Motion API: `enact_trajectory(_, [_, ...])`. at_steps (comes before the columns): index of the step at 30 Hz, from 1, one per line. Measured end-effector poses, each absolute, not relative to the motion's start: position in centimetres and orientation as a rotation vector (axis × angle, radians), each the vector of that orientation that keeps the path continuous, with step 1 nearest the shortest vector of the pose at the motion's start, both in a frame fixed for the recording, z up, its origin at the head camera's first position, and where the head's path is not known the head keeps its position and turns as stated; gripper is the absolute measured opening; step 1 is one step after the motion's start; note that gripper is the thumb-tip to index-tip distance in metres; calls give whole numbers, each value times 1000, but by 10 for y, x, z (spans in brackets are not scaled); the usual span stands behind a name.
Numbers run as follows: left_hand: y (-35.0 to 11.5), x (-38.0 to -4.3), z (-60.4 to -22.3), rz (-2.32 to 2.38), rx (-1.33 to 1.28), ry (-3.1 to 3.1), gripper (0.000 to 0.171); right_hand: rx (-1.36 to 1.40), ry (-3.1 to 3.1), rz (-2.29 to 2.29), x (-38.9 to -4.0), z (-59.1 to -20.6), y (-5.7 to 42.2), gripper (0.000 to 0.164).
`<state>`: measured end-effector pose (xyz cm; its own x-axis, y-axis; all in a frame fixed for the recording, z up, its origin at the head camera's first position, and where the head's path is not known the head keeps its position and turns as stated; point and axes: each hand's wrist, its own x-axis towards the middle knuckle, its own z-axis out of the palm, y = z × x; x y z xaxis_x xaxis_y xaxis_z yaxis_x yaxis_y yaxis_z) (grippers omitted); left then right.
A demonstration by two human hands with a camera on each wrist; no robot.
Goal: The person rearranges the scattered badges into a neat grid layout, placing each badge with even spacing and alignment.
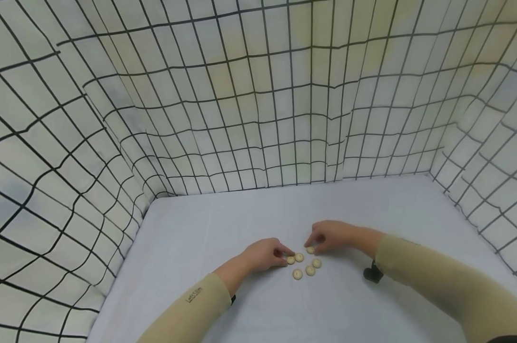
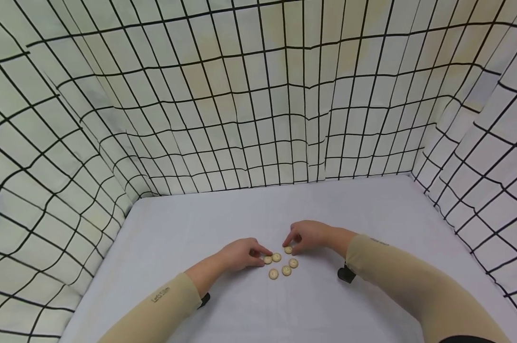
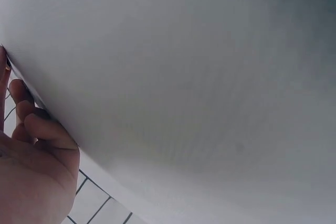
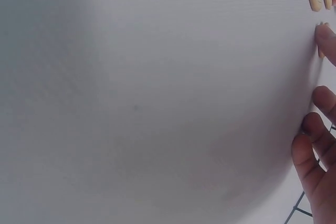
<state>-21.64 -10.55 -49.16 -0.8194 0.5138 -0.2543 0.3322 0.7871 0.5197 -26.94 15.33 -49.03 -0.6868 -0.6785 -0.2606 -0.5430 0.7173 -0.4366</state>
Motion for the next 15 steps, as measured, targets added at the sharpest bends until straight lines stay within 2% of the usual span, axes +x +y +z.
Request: enact_trajectory(15, [-105,-214,-487,643,620,2559,29,-1016,2562,-403,-266,-492,155,26])
